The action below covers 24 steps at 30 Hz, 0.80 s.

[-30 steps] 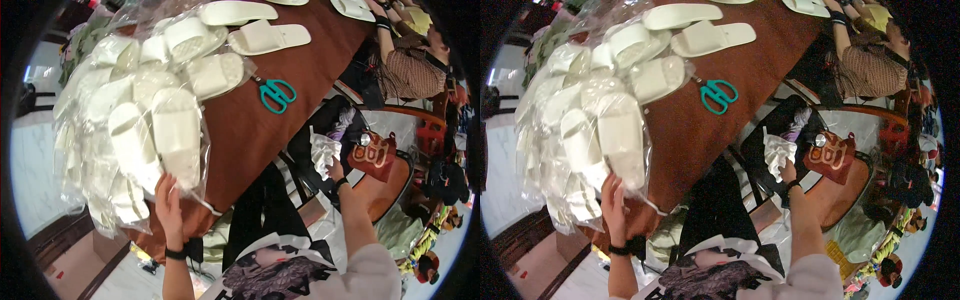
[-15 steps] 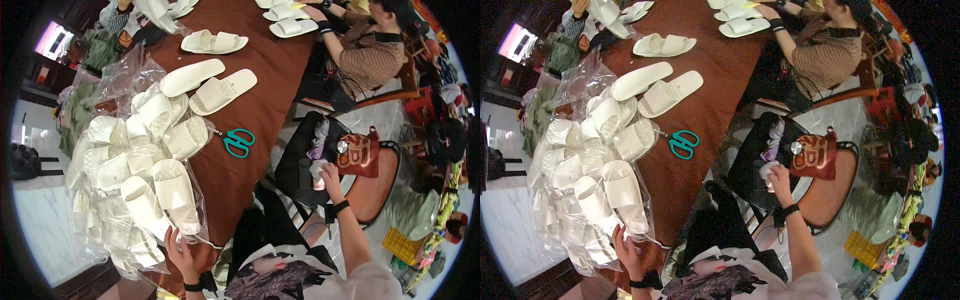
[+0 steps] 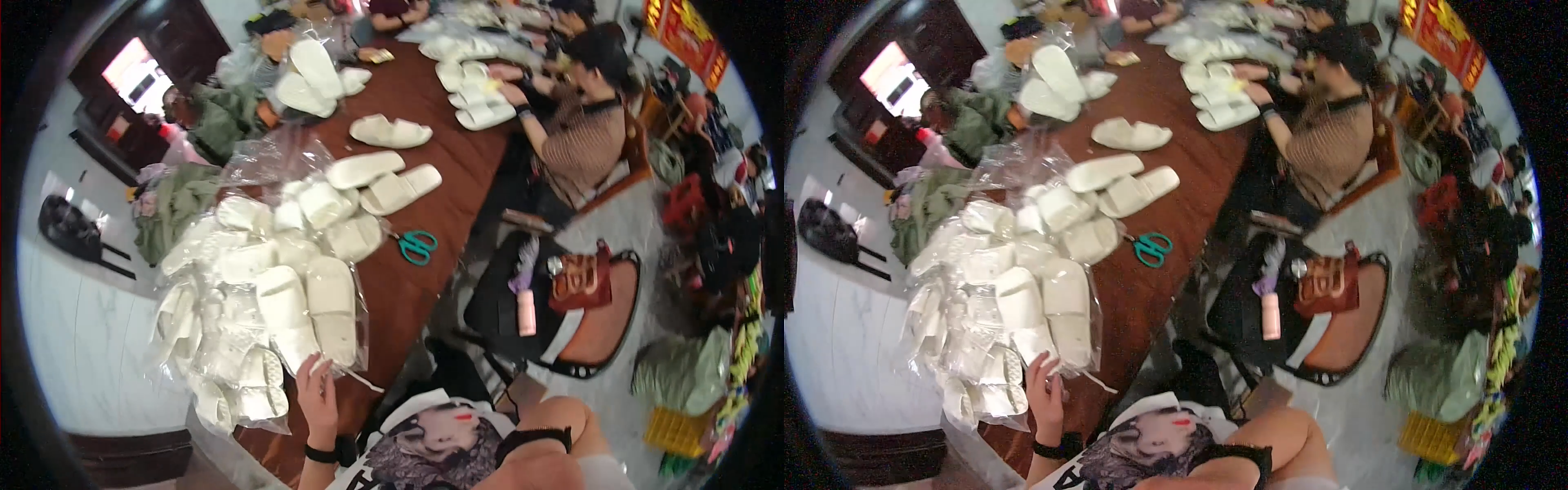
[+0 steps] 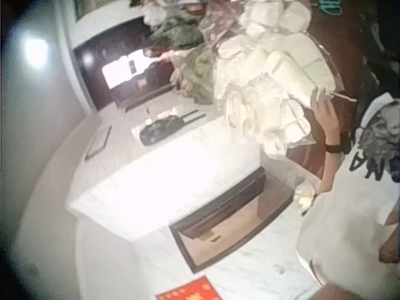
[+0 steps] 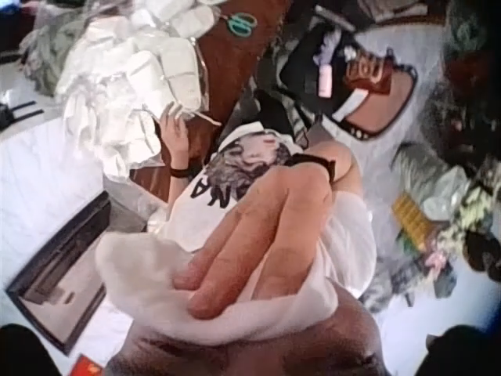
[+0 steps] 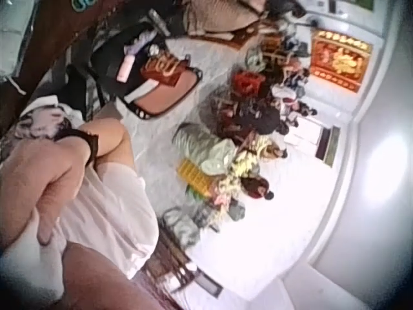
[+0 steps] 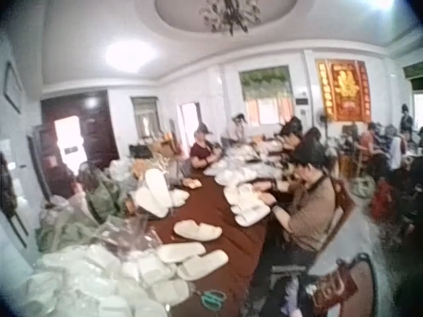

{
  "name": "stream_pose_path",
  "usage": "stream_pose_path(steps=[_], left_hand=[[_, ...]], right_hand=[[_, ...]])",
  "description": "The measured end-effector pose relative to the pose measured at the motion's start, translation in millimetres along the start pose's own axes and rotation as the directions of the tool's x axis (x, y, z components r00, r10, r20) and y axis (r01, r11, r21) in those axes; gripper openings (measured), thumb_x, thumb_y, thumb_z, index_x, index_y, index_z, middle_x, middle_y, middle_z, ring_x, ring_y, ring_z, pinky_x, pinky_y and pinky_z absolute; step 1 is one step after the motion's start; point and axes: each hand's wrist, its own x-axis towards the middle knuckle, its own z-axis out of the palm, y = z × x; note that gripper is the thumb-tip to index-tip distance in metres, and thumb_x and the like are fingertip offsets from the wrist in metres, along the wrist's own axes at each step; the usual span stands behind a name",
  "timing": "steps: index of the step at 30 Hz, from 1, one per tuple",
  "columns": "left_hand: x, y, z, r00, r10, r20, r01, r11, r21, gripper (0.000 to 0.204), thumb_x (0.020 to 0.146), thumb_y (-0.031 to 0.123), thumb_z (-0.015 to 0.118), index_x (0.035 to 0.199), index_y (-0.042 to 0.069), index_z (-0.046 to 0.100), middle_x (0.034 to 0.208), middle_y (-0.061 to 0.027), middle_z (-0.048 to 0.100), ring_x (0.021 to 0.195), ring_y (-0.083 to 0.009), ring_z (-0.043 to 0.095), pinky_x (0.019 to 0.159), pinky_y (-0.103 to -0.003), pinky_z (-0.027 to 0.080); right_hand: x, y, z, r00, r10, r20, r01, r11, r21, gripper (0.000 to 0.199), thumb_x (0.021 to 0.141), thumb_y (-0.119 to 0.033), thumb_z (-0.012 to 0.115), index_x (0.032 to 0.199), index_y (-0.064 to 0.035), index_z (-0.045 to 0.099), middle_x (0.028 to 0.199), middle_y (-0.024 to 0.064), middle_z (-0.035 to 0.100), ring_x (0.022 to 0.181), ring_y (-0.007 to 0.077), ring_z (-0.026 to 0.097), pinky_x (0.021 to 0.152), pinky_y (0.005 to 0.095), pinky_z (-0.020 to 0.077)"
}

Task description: Checking and packing white slippers into plastic bags.

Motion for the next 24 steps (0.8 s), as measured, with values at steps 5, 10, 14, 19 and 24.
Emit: stream_pose_path(steps=[5,10,14,19,24], left_hand=[[-16,14,-14,1.000,0.003,-0.011,-0.004,0.995,-0.097,0.023,0.090,-0.002,0.059,0.111,0.003,0.068,0.124,-0.0123,0.060,0.115,-0.0297,0.058,0.092,-0.035,0.048],[-17,9,-23,0.994,0.067,-0.085,-0.076,0.991,-0.110,0.022,0.091,-0.002,0.059,0.110,0.003,0.068,0.122,-0.0128,0.061,0.113,-0.0293,0.059,0.092,-0.036,0.049],[-19,11,-25,0.995,0.075,-0.071,-0.082,0.990,-0.111,0.019,0.093,-0.001,0.058,0.109,0.001,0.068,0.119,-0.0133,0.062,0.109,-0.0283,0.061,0.093,-0.035,0.049],[-21,15,-30,0.990,0.066,-0.127,-0.088,0.979,-0.182,0.018,0.095,0.004,0.057,0.109,-0.001,0.067,0.115,-0.0157,0.064,0.105,-0.0309,0.062,0.091,-0.035,0.049],[-28,-14,-27,0.997,-0.004,-0.072,-0.015,0.963,-0.268,0.023,0.092,0.000,0.058,0.113,0.000,0.067,0.115,-0.0142,0.066,0.103,-0.0237,0.065,0.090,-0.033,0.050]], right_hand=[[25,19,59,0.981,-0.128,-0.142,0.120,0.990,-0.068,0.026,0.095,-0.008,0.063,0.110,0.0126,0.066,0.121,0.0386,0.058,0.120,0.0455,0.058,0.105,0.0514,0.0459],[-2,34,40,0.987,-0.019,0.162,0.028,0.998,-0.053,0.040,0.096,-0.019,0.061,0.112,0.0175,0.061,0.118,0.0370,0.060,0.114,0.0465,0.061,0.101,0.0469,0.0501],[-5,39,45,0.986,-0.003,0.167,0.004,1.000,-0.002,0.053,0.101,-0.026,0.050,0.119,0.0244,0.052,0.118,0.0372,0.059,0.113,0.0490,0.060,0.101,0.0466,0.0495],[-1,47,57,0.995,-0.027,0.098,0.028,1.000,-0.003,0.054,0.102,-0.028,0.047,0.118,0.0226,0.050,0.116,0.0342,0.059,0.111,0.0470,0.059,0.099,0.0452,0.0490],[-4,58,54,0.988,0.020,0.154,-0.006,0.995,-0.096,0.048,0.102,-0.029,0.046,0.115,0.0169,0.051,0.113,0.0291,0.058,0.107,0.0426,0.058,0.095,0.0430,0.0484]])
